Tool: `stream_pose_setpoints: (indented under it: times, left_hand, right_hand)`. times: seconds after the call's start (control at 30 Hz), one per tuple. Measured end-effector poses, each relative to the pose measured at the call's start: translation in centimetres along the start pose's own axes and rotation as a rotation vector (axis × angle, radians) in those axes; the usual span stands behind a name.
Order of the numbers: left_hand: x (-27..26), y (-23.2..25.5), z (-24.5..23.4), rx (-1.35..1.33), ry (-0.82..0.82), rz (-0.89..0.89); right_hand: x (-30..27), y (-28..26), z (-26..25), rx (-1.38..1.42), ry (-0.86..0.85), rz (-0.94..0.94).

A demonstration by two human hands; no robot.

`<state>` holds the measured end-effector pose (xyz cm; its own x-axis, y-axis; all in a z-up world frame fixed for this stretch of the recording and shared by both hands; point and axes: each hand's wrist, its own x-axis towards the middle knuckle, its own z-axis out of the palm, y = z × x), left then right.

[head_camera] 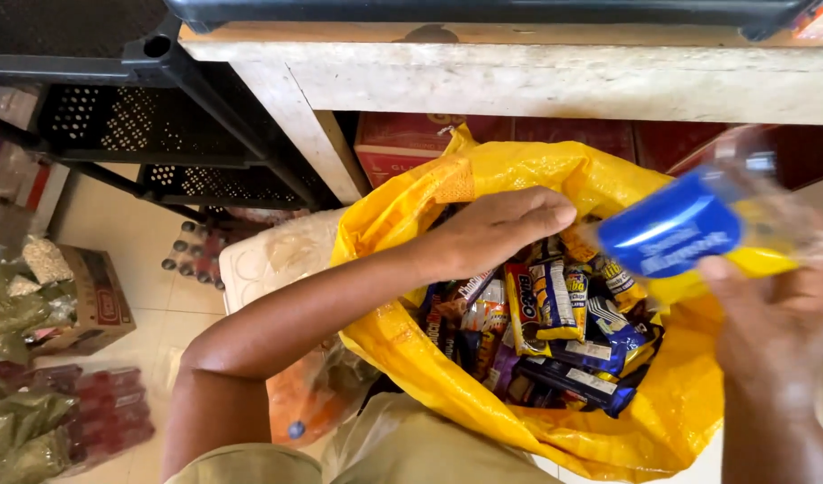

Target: Restocking various packaged snack items from a large yellow bag onto a black plastic shelf.

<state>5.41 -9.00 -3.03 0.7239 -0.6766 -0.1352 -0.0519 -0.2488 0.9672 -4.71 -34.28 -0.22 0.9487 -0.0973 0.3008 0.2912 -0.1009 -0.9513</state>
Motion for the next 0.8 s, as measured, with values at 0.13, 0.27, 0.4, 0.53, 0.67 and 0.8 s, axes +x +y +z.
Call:
stream_pose_setpoints:
  times: [0.13, 0.27, 0.4, 0.53, 0.67, 0.8]
  left_hand:
    - [0.5, -0.8, -1.4, 0.336, 0.177, 0.213]
    - [1.2, -2.0, -1.8, 0.478, 0.198, 0.288]
    - [0.1, -1.3, -1.5, 0.369, 0.097, 0.152]
    - [-1.3, 3.1, -1.2, 0.098, 0.026, 0.227]
    - [-1.3, 5.0, -0.6, -0.12, 0.085, 0.26]
    - [-0.2, 4.9, -1.8, 0.195, 0.342, 0.465]
  right_hand:
    - [-0.4, -0.3, -1.6, -0.041, 0.154, -0.03]
    - [-1.0, 0.5, -2.6, -0.077, 0.143, -0.069]
    - [-0.7, 0.8, -1.5, -0.055, 0.127, -0.088]
    - [0.1, 1.6, -0.6, -0.01, 0.06, -0.095]
    - [2.5, 0.7, 1.5, 0.02, -0.042, -0.122]
    - [6.5, 0.4, 3.7, 0.143, -0.061, -0.144]
